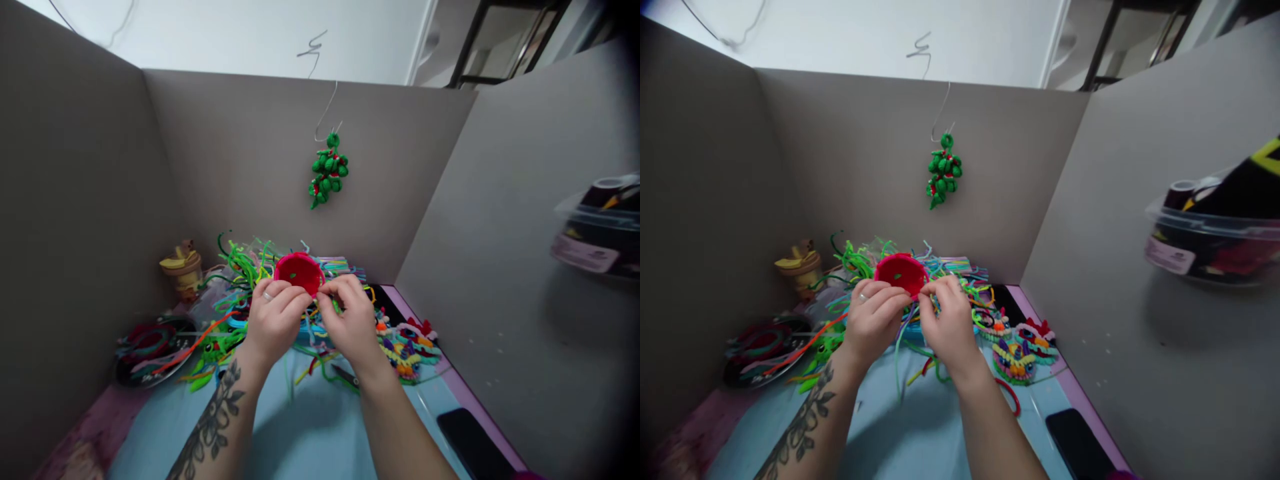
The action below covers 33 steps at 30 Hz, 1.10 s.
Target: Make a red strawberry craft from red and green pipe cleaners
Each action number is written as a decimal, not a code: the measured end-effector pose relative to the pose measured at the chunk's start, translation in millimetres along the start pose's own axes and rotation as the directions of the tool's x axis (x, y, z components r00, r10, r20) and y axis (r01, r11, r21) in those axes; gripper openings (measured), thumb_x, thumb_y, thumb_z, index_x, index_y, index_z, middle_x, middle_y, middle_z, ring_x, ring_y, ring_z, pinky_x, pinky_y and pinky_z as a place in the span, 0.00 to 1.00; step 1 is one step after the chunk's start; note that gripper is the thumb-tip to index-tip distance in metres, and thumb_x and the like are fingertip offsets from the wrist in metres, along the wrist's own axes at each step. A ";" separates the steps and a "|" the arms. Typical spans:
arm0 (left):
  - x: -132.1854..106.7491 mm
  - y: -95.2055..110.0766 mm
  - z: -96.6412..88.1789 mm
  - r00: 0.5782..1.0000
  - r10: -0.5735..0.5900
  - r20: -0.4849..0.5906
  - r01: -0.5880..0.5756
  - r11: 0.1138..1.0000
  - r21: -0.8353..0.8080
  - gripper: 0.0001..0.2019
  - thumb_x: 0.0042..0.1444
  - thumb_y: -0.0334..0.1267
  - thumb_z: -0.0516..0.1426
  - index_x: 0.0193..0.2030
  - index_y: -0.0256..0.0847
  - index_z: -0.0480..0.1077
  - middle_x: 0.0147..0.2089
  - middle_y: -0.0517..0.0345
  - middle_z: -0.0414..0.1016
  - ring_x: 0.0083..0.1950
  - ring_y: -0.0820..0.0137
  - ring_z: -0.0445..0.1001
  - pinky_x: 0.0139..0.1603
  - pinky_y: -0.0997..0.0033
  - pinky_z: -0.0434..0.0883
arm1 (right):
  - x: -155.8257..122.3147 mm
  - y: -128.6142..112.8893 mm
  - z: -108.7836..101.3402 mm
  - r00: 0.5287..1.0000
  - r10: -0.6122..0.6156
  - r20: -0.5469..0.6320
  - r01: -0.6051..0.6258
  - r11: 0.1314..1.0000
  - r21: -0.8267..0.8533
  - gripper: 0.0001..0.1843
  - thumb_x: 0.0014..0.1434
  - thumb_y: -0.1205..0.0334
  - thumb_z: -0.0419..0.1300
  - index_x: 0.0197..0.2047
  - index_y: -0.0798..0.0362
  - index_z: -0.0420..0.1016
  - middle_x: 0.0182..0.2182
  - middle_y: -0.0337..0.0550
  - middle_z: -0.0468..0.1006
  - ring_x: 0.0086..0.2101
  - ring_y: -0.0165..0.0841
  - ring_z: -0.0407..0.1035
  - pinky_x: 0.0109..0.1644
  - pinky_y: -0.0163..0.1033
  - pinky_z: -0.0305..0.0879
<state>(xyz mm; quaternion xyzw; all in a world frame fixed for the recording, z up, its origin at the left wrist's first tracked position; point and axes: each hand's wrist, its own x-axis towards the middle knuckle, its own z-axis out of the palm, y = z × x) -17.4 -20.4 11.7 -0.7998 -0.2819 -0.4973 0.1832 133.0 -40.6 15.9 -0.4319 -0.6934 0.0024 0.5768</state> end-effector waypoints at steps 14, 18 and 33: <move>4.2 2.1 -2.5 0.744 -0.493 0.451 0.661 0.445 -0.604 0.10 0.51 0.39 0.61 0.41 0.40 0.73 0.37 0.54 0.76 0.38 0.69 0.73 0.39 0.71 0.70 | 6.4 8.5 -12.9 0.985 0.068 0.156 -0.107 0.962 0.252 0.07 0.58 0.66 0.54 0.29 0.52 0.68 0.31 0.40 0.70 0.35 0.32 0.66 0.41 0.38 0.63; 4.1 0.9 -0.3 0.691 -0.453 0.564 0.719 0.340 -0.607 0.10 0.50 0.41 0.61 0.36 0.38 0.72 0.33 0.56 0.74 0.33 0.71 0.72 0.35 0.73 0.69 | 5.5 9.6 -11.1 0.973 0.129 0.192 -0.185 0.931 0.315 0.09 0.58 0.64 0.55 0.26 0.52 0.68 0.28 0.39 0.69 0.31 0.30 0.65 0.36 0.35 0.61; 5.0 0.8 -7.5 0.659 -0.408 0.631 0.751 0.384 -0.537 0.08 0.48 0.39 0.61 0.30 0.36 0.75 0.26 0.59 0.74 0.28 0.74 0.69 0.29 0.77 0.64 | 1.4 3.8 1.1 0.967 0.185 0.176 -0.238 0.901 0.362 0.09 0.55 0.66 0.55 0.24 0.53 0.67 0.26 0.38 0.68 0.30 0.30 0.64 0.34 0.35 0.60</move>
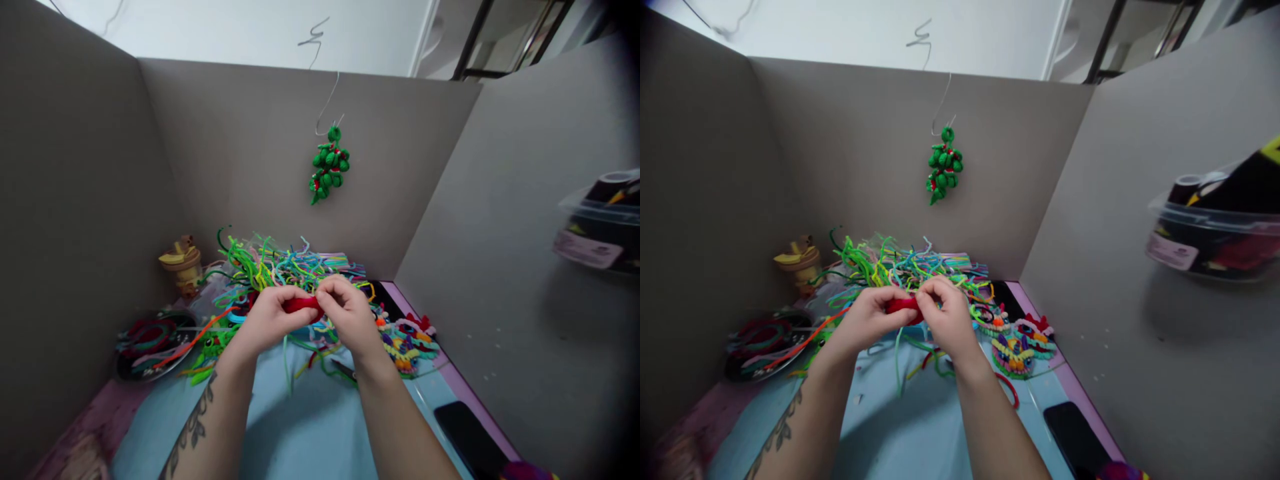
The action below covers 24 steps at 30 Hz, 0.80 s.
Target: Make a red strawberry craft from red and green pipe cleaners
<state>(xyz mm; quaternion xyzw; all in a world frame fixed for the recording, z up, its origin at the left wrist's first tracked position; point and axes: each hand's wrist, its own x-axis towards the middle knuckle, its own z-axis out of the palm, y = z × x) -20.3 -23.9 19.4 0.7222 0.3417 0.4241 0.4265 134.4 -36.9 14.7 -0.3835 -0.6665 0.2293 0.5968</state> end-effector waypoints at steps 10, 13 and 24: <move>3.6 -5.7 1.3 0.995 -0.016 -0.096 -0.006 0.974 -0.225 0.12 0.48 0.43 0.63 0.34 0.37 0.72 0.30 0.60 0.72 0.30 0.74 0.69 0.33 0.75 0.68 | 1.9 4.5 -2.2 0.997 0.066 -0.029 -0.058 0.974 0.219 0.07 0.56 0.60 0.59 0.39 0.50 0.72 0.34 0.41 0.74 0.35 0.32 0.69 0.38 0.37 0.67; 6.3 -10.6 4.7 0.986 -0.033 -0.162 -0.027 0.935 -0.355 0.15 0.48 0.44 0.63 0.38 0.38 0.69 0.32 0.60 0.70 0.31 0.74 0.69 0.33 0.75 0.68 | 1.2 5.7 -3.2 0.999 0.043 -0.033 -0.034 0.969 0.245 0.13 0.55 0.60 0.60 0.45 0.48 0.70 0.37 0.42 0.75 0.37 0.33 0.71 0.40 0.38 0.68; 1.2 1.8 6.7 0.988 0.038 -0.147 -0.085 0.942 -0.326 0.16 0.50 0.40 0.62 0.44 0.40 0.65 0.35 0.58 0.70 0.35 0.73 0.70 0.34 0.75 0.69 | -0.9 -4.9 -2.1 0.994 -0.033 -0.101 0.041 0.996 0.085 0.05 0.58 0.62 0.57 0.33 0.51 0.73 0.31 0.40 0.73 0.32 0.31 0.67 0.35 0.35 0.64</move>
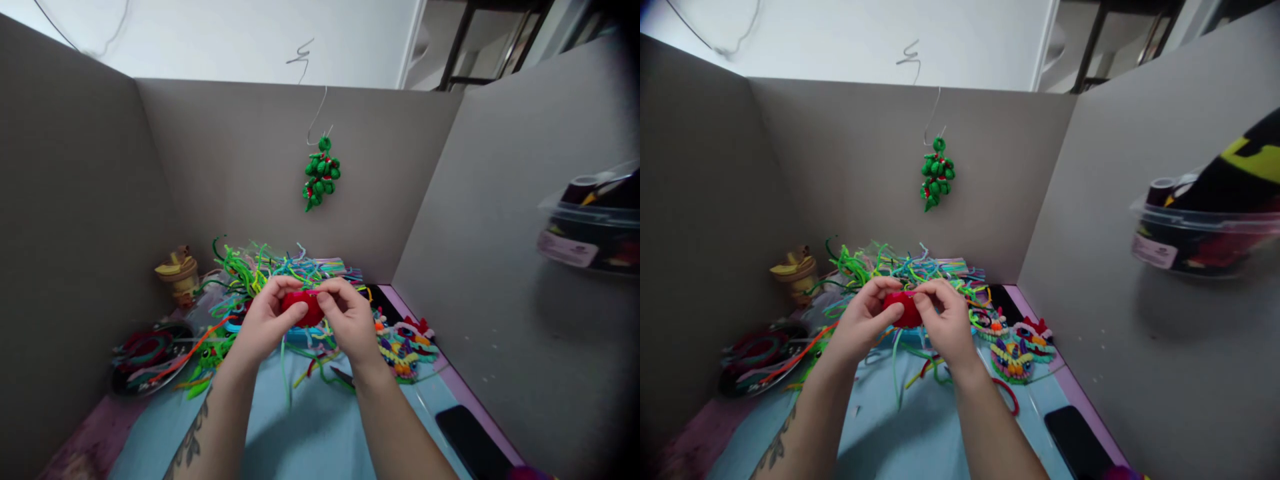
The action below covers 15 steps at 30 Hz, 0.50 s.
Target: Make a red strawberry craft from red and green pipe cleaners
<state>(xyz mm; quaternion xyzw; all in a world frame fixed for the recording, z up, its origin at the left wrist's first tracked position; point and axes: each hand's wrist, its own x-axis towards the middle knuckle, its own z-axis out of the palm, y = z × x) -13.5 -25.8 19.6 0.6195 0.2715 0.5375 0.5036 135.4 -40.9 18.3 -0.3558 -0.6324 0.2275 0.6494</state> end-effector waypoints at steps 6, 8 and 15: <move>-3.1 2.8 -2.9 0.998 0.042 0.047 -0.047 0.993 0.105 0.17 0.50 0.35 0.62 0.45 0.40 0.63 0.35 0.59 0.68 0.36 0.73 0.70 0.35 0.75 0.69 | 0.5 0.0 -0.5 0.998 0.039 0.048 -0.043 0.995 0.091 0.09 0.55 0.63 0.58 0.24 0.53 0.68 0.27 0.38 0.71 0.30 0.30 0.65 0.34 0.35 0.63; -3.3 2.8 -3.2 0.997 0.057 0.058 -0.065 0.989 0.133 0.15 0.50 0.34 0.61 0.44 0.40 0.64 0.36 0.58 0.68 0.37 0.73 0.70 0.36 0.75 0.68 | 1.2 -0.1 -1.8 0.995 0.057 0.079 -0.065 0.993 0.095 0.08 0.54 0.64 0.59 0.24 0.52 0.70 0.26 0.38 0.71 0.30 0.30 0.66 0.34 0.35 0.63; -2.8 1.2 1.1 0.991 0.040 0.126 -0.053 0.993 0.101 0.15 0.49 0.33 0.62 0.43 0.40 0.65 0.37 0.58 0.68 0.38 0.73 0.70 0.38 0.75 0.68 | 3.1 1.8 -6.3 0.989 0.070 0.128 -0.079 0.994 0.068 0.07 0.51 0.65 0.61 0.23 0.52 0.73 0.24 0.38 0.73 0.29 0.30 0.67 0.36 0.37 0.64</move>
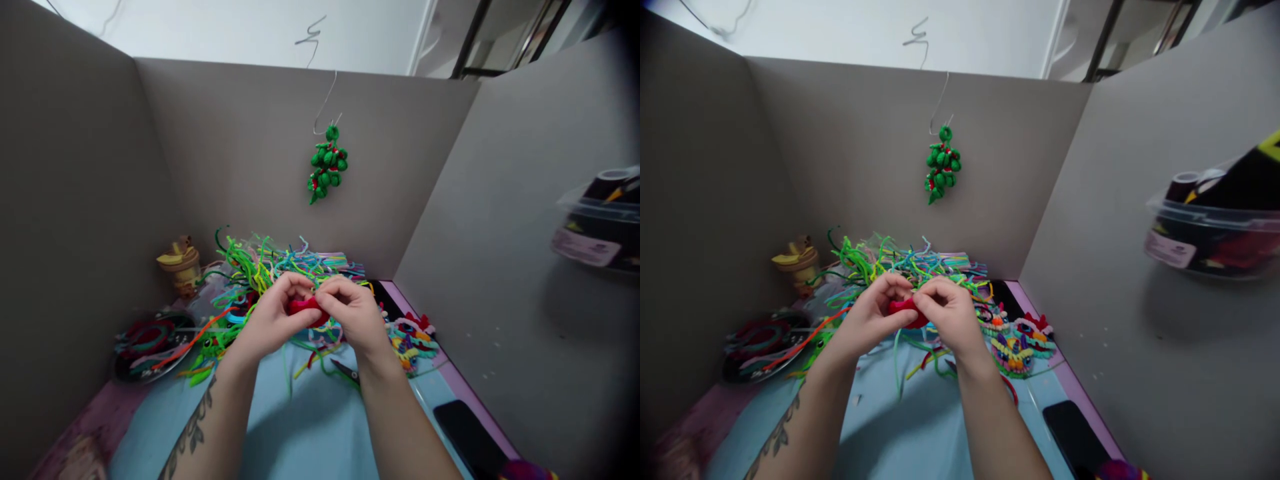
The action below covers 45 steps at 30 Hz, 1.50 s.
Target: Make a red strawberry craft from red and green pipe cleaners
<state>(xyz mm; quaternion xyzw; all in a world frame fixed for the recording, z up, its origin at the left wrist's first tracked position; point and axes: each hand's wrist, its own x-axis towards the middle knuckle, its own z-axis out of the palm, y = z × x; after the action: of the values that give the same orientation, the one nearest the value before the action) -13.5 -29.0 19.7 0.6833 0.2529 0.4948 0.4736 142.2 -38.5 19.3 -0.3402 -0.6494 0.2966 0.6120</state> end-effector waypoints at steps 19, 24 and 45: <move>6.3 -11.1 -5.6 0.965 -0.065 -0.256 0.043 0.995 -0.092 0.15 0.49 0.41 0.63 0.44 0.40 0.74 0.43 0.52 0.77 0.41 0.68 0.74 0.40 0.73 0.71 | 0.6 13.8 7.7 1.000 -0.004 -0.030 0.005 0.999 0.054 0.13 0.54 0.63 0.62 0.44 0.46 0.76 0.40 0.42 0.76 0.40 0.33 0.71 0.44 0.39 0.68; 5.7 -12.8 -6.8 0.962 -0.035 -0.272 0.014 0.997 -0.078 0.14 0.49 0.40 0.63 0.43 0.40 0.74 0.41 0.54 0.77 0.40 0.68 0.74 0.39 0.73 0.71 | 0.8 5.6 6.4 0.998 -0.061 -0.029 0.060 0.998 -0.027 0.09 0.54 0.65 0.62 0.40 0.46 0.79 0.34 0.40 0.75 0.37 0.32 0.69 0.38 0.36 0.66; 1.4 0.9 -4.5 0.989 -0.068 -0.135 0.064 0.997 -0.035 0.15 0.51 0.37 0.61 0.45 0.40 0.66 0.36 0.57 0.72 0.37 0.72 0.70 0.37 0.74 0.69 | -2.2 3.7 10.8 0.968 -0.238 -0.085 0.210 0.945 -0.250 0.14 0.59 0.72 0.51 0.36 0.48 0.77 0.35 0.42 0.74 0.37 0.31 0.69 0.41 0.37 0.65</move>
<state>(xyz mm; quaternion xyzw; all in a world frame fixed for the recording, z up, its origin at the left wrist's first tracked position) -17.2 -26.5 21.4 0.6318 0.2994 0.5281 0.4820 131.7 -37.8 14.2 -0.3518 -0.6787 0.1248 0.6325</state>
